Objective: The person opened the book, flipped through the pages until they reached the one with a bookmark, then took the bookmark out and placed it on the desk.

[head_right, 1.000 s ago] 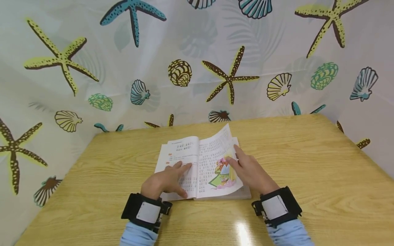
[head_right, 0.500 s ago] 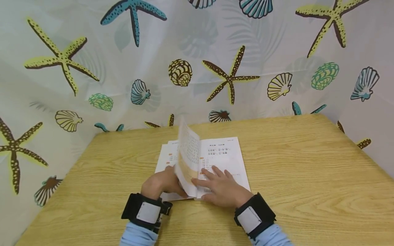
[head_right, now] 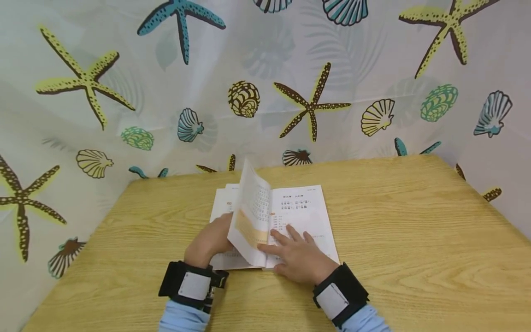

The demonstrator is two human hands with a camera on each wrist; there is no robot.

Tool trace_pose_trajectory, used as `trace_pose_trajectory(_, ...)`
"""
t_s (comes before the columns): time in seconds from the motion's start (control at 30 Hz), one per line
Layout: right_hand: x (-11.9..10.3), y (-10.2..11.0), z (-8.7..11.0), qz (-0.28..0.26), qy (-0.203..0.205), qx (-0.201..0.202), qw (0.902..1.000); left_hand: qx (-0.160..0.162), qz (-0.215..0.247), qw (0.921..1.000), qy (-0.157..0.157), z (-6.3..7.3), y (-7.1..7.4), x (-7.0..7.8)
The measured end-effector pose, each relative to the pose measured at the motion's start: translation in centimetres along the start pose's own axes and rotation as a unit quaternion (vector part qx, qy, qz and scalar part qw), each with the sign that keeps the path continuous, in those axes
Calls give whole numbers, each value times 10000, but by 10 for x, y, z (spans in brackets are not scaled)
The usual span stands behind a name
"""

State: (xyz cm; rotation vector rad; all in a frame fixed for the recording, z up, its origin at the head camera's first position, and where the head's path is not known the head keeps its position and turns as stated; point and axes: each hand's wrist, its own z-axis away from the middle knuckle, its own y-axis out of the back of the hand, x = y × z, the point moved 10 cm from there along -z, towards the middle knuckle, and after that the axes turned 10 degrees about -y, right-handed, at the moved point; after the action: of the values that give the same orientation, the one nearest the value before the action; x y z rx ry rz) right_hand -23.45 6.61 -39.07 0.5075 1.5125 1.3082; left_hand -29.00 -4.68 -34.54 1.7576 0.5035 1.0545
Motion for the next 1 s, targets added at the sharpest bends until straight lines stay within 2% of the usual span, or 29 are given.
trace_pose_trajectory(0.07,-1,0,0,80,-67,19,9999,806,-583,9946,-284,-2,20,6)
trace_pose_trajectory(0.13,-3,-1,1,142,-86,31,9999,1662,-1032,9793,-527,1,40,14)
trace_pose_trajectory(0.17,-3,-1,0,170,-101,38,9998,2000,-1080,9716,-662,2,47,18)
trace_pose_trajectory(0.2,-3,-1,0,199,-107,53,9997,2207,-1100,9660,-779,3,52,21)
trace_pose_trajectory(0.23,-3,-1,0,227,-117,65,9997,2263,-1082,9642,-859,3,53,22)
trace_pose_trajectory(0.27,-3,-1,0,259,-116,76,9996,2162,-1049,9664,-917,2,51,23)
trace_pose_trajectory(0.3,-3,-1,0,292,-113,80,9995,1924,-1021,9715,-936,0,47,23)
trace_pose_trajectory(0.37,-4,-1,0,319,-104,82,9994,1076,-947,9866,-783,-5,28,19)
trace_pose_trajectory(0.4,-4,-1,0,324,-96,81,9994,546,-894,9927,-591,-7,16,14)
trace_pose_trajectory(0.43,-4,-1,0,311,-99,69,9994,4,-859,9956,-364,-7,4,9)
trace_pose_trajectory(0.5,-5,-2,0,301,-91,66,9995,-927,-892,9916,130,-4,-18,-2)
trace_pose_trajectory(0.57,-5,-2,0,304,-87,84,9995,-1491,-945,9826,570,1,-32,-10)
trace_pose_trajectory(0.63,-6,-2,0,315,-78,106,9994,-1728,-940,9772,799,4,-38,-14)
trace_pose_trajectory(0.7,-6,-2,0,334,-69,128,9993,-1766,-722,9774,905,5,-41,-15)
trace_pose_trajectory(0.83,-6,-2,0,349,-87,131,9993,-1827,-146,9785,943,6,-46,-15)
trace_pose_trajectory(1.0,-1,0,1,181,-192,50,9996,-1870,-52,9777,951,5,-49,-17)
